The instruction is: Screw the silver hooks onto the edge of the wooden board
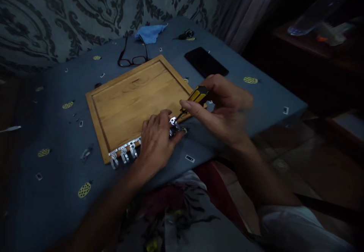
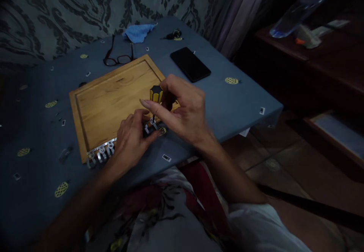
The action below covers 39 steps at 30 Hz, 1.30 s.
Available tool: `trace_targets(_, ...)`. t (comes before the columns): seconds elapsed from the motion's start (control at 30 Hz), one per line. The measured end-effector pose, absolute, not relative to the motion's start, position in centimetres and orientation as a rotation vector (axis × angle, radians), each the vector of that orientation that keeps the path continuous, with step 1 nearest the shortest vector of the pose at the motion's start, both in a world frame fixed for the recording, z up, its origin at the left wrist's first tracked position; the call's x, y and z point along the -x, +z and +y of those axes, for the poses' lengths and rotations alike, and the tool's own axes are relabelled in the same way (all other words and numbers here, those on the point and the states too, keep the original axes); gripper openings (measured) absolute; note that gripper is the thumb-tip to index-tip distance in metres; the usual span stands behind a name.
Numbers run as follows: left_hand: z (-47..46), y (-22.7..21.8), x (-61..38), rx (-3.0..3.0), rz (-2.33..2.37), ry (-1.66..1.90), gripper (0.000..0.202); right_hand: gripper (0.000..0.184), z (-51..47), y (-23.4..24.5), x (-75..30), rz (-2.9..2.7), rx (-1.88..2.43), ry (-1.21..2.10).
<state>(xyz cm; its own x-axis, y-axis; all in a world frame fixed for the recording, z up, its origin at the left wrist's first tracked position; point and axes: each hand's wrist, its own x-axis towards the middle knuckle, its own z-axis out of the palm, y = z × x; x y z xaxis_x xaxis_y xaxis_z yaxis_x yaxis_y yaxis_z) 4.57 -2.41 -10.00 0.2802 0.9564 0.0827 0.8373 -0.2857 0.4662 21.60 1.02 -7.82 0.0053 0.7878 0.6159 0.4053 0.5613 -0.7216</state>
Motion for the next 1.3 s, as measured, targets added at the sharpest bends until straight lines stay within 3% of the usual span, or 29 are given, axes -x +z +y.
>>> trace_targets(0.27, -2.5, -10.4, -4.4, -2.293, 1.611, 0.501, 0.043, 0.024, 0.7, -6.7, -22.0, -1.690, 0.882, 0.739)
trace_targets(0.5, -2.5, -9.7, -4.6, -2.226, 1.632, 0.462, 0.043, 0.021, 0.9, -6.5, -23.1, -1.739, 0.845, 0.879)
trace_targets(0.8, -2.5, -10.1, -4.5, -2.298, 1.621, 0.475, 0.036, 0.047, 0.9, -7.8, -21.1, -1.740, 1.011, 0.267)
trace_targets(1.1, -2.5, -9.8, -4.7, -2.260, 1.657, 0.455, 0.038, 0.047, 0.2, -9.5, -20.0, -1.538, 1.162, -0.042)
trace_targets(1.3, -2.6, -9.8, -4.5, -2.252, 1.615, 0.443, 0.041, 0.039, -0.3, -8.8, -20.2, -1.377, 1.030, -0.215)
